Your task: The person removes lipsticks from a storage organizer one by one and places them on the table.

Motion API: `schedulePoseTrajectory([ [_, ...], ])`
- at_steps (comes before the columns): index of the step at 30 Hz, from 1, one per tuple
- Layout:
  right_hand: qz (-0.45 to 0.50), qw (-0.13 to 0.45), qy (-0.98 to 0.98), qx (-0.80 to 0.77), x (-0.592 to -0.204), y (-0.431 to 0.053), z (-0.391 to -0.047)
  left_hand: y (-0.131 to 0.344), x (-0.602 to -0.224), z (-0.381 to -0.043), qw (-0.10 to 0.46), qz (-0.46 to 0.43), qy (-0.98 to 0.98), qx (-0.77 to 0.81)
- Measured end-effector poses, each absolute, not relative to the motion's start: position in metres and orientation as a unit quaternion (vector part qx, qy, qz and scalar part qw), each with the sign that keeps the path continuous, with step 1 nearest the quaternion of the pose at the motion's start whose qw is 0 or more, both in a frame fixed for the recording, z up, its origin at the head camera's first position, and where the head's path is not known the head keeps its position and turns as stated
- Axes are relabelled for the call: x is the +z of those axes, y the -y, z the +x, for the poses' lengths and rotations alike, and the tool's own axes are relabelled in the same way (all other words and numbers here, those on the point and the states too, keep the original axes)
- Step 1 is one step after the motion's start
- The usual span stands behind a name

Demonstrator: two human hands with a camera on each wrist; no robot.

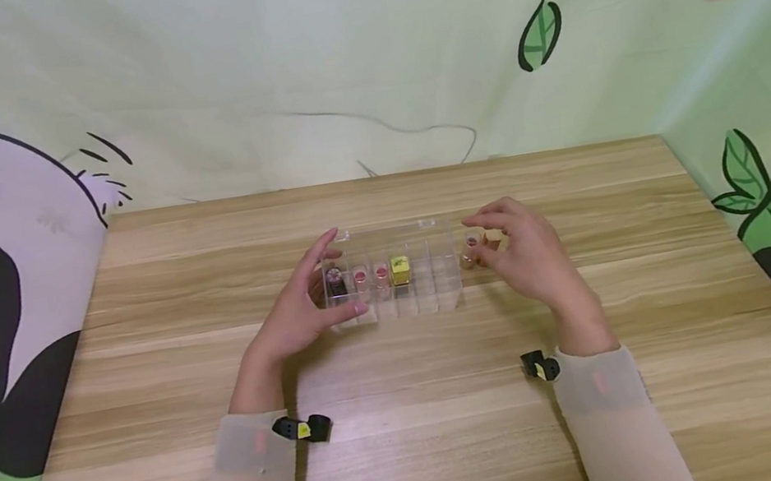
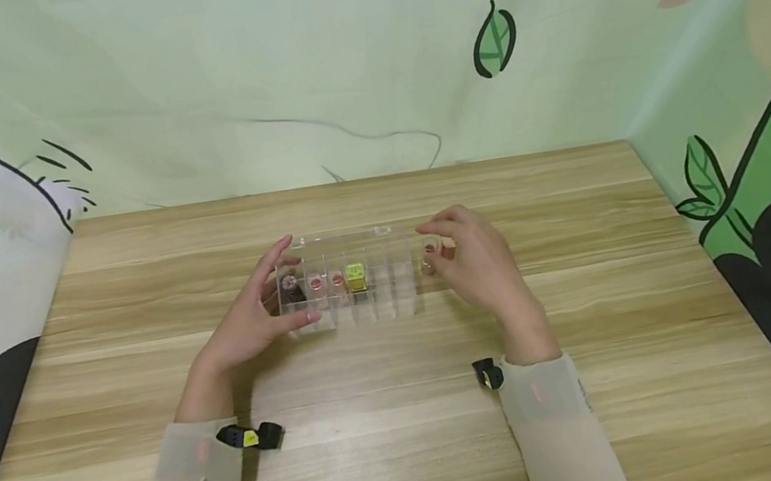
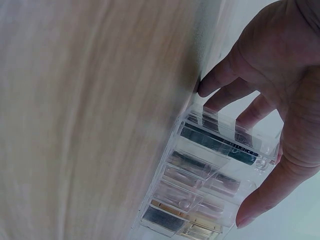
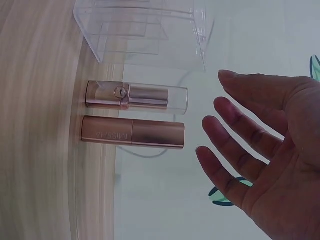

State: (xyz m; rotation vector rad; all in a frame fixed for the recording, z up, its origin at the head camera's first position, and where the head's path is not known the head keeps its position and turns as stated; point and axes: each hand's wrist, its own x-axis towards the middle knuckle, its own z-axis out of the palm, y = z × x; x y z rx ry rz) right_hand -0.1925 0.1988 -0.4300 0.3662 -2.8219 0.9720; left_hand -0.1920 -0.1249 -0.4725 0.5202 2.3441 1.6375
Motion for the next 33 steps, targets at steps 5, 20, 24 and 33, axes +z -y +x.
schedulePoseTrajectory([
  [5,0.130,0.067,0.936,0.321,-0.430,-0.195,-0.192,0.125,-0.473,-0.192,0.118,0.182,-0.797,0.563],
  [20,0.184,0.047,0.925,0.329,-0.429,-0.186,-0.188,0.126,-0.477,-0.195,0.125,0.175,-0.794,0.569],
  [24,0.195,0.043,0.921,0.335,-0.430,-0.183,-0.187,0.125,-0.476,-0.194,0.125,0.174,-0.795,0.568],
  [33,0.213,0.048,0.919,0.329,-0.433,-0.177,-0.186,0.125,-0.477,-0.195,0.122,0.182,-0.796,0.564],
])
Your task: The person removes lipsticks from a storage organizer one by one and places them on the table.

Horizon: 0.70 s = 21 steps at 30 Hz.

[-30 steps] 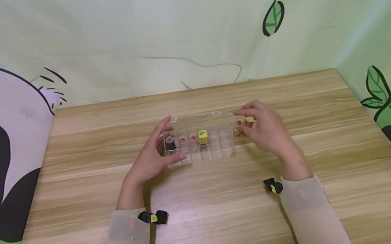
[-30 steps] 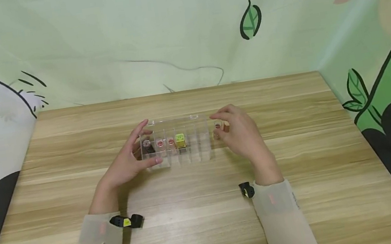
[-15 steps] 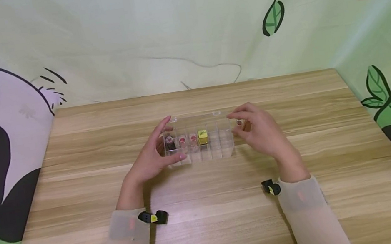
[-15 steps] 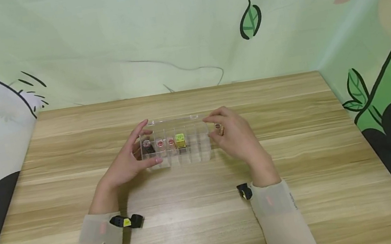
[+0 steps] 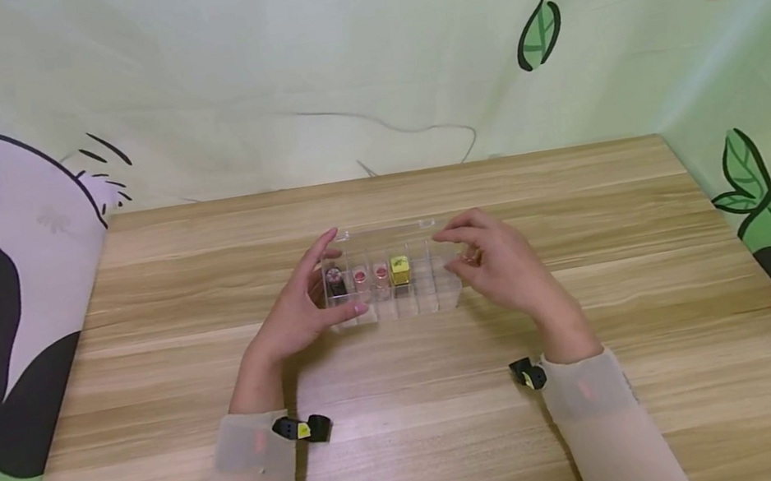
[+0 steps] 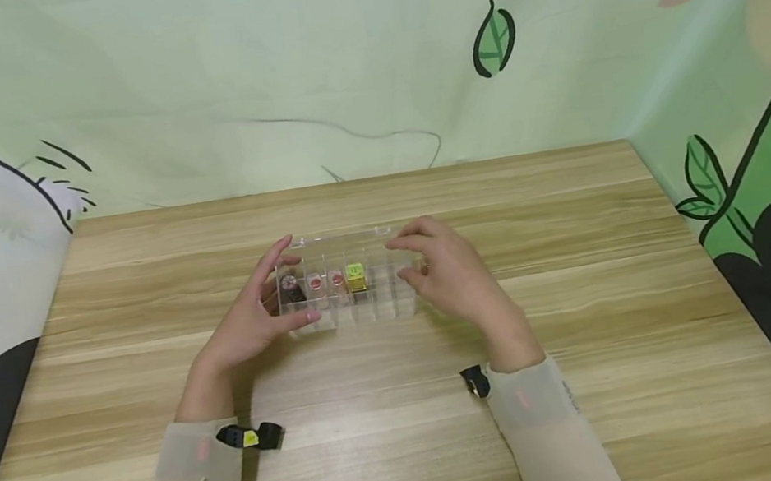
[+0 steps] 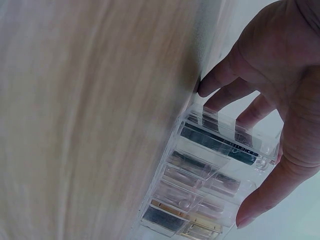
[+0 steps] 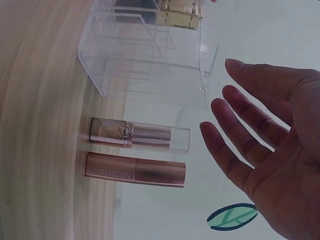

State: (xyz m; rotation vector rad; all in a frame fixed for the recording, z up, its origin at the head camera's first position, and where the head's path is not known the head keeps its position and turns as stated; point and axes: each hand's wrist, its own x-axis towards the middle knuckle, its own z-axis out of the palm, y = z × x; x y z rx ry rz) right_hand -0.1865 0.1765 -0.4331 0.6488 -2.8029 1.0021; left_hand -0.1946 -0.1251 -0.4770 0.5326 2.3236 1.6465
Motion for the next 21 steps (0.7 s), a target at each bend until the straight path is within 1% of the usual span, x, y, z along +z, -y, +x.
schedulePoseTrajectory([
  [3,0.218,0.051,0.919,0.325,-0.433,-0.174,-0.186,0.125,-0.473,-0.193,0.123,0.180,-0.797,0.563],
  [11,0.226,0.031,0.919,0.322,-0.435,-0.167,-0.186,0.125,-0.473,-0.193,0.121,0.182,-0.796,0.565],
  [21,0.241,0.050,0.919,0.307,-0.441,-0.160,-0.188,0.125,-0.477,-0.195,0.126,0.175,-0.799,0.562],
])
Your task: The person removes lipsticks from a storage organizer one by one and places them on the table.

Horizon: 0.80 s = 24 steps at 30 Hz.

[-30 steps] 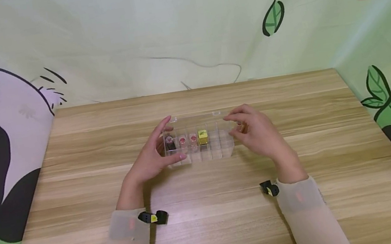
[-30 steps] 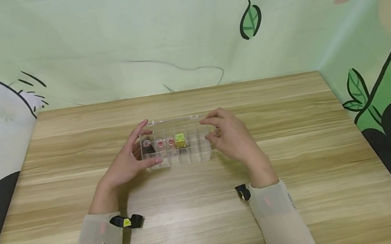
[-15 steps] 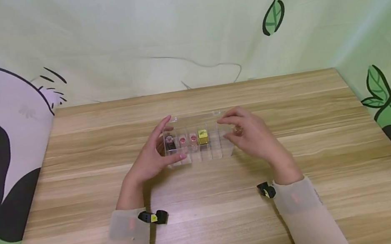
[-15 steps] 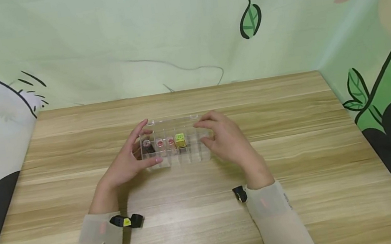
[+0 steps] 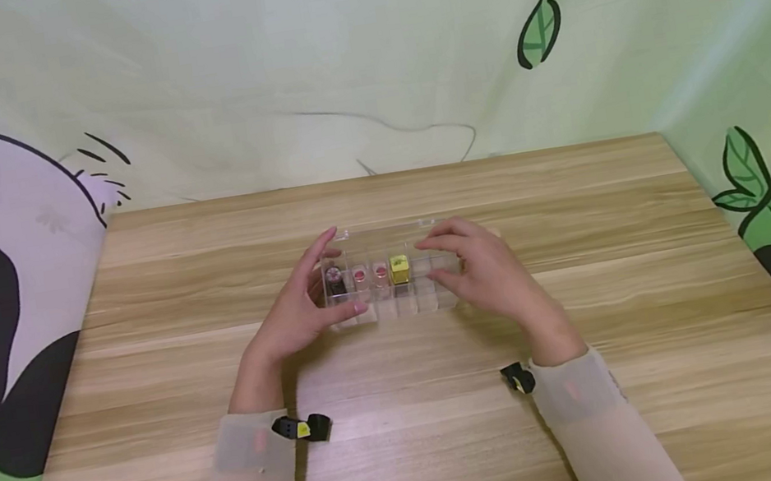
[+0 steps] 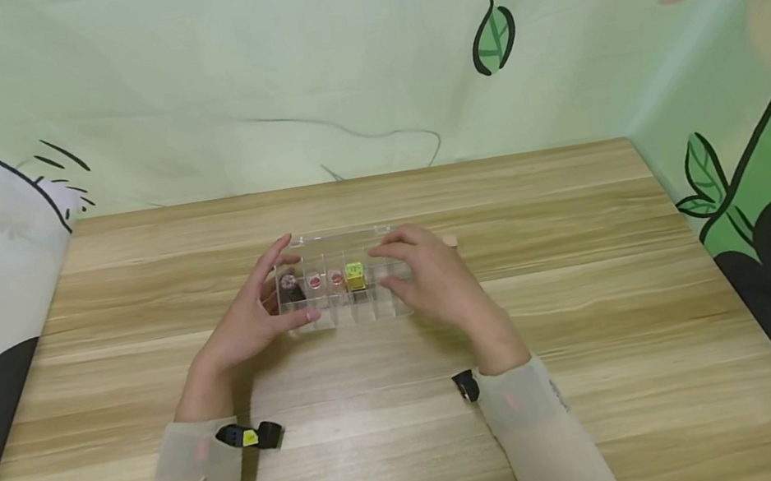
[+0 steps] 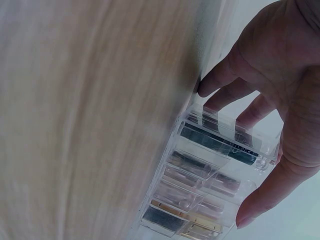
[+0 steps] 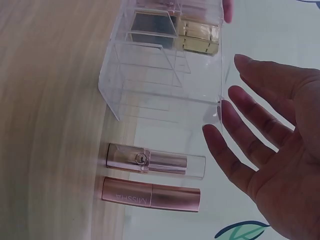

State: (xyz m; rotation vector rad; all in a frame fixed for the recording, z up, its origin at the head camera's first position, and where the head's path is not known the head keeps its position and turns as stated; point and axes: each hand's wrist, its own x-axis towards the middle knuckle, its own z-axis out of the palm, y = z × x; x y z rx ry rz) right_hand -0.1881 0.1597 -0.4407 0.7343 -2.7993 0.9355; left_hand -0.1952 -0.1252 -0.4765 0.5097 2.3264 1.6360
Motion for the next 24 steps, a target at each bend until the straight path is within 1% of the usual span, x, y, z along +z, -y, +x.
schedulePoseTrajectory([
  [13,0.235,0.057,0.926,0.290,-0.445,-0.151,-0.187,0.126,-0.477,-0.196,0.131,0.172,-0.794,0.567],
  [24,0.225,0.081,0.934,0.264,-0.450,-0.140,-0.186,0.125,-0.476,-0.195,0.124,0.178,-0.796,0.565],
])
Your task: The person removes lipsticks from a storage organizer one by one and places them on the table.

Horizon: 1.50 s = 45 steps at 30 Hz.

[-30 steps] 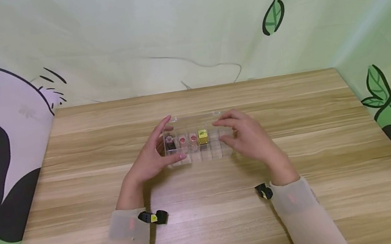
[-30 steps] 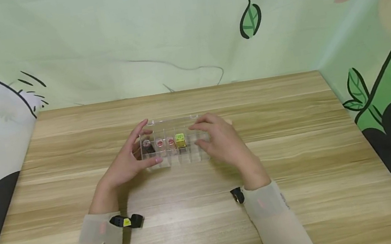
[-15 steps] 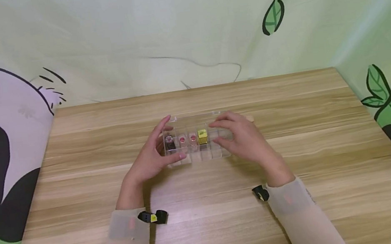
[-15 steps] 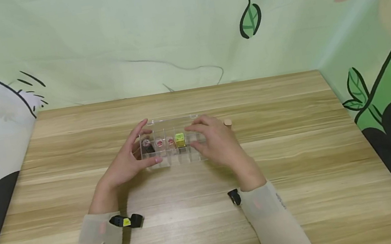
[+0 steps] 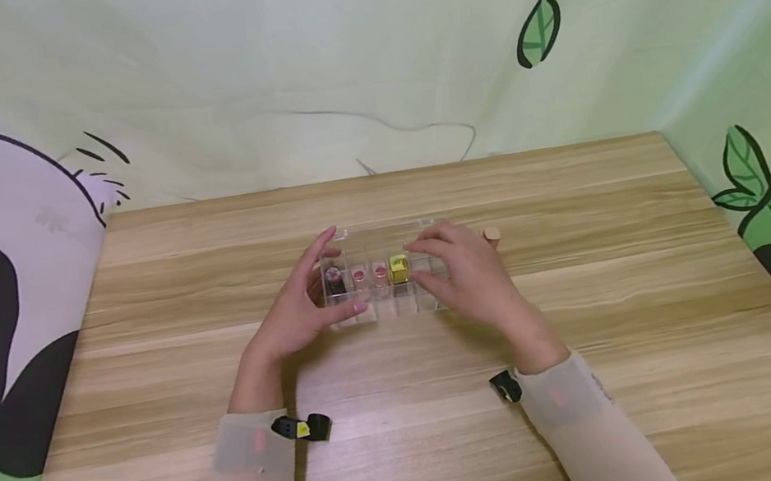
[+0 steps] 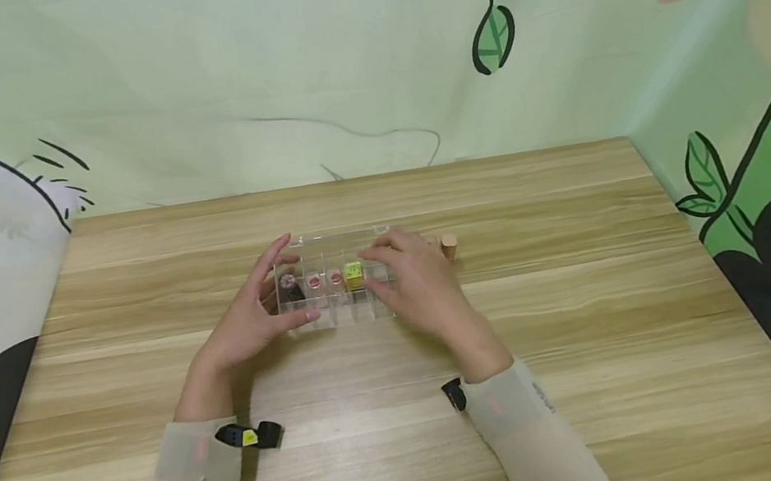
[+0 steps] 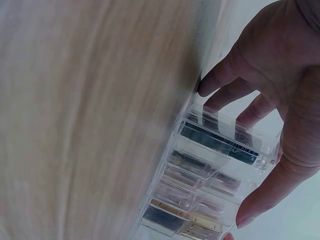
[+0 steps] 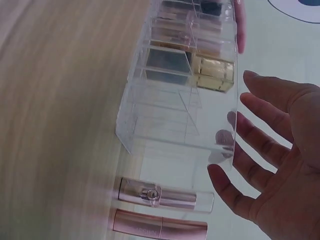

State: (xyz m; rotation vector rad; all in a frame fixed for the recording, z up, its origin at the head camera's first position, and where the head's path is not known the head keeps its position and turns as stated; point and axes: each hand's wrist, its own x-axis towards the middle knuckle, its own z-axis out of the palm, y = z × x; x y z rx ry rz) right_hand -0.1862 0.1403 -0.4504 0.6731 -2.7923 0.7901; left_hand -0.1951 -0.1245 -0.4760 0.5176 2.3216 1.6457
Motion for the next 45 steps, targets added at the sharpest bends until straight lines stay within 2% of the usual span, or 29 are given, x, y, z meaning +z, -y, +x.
schedulePoseTrajectory([
  [17,0.216,0.067,0.951,0.212,-0.455,-0.130,-0.184,0.125,-0.476,-0.195,0.123,0.180,-0.796,0.564],
  [27,0.221,0.060,0.953,0.200,-0.455,-0.129,-0.183,0.128,-0.504,-0.207,0.108,0.175,-0.804,0.558],
  [45,0.211,0.058,0.955,0.203,-0.456,-0.128,-0.181,0.129,-0.506,-0.207,0.104,0.176,-0.807,0.554],
])
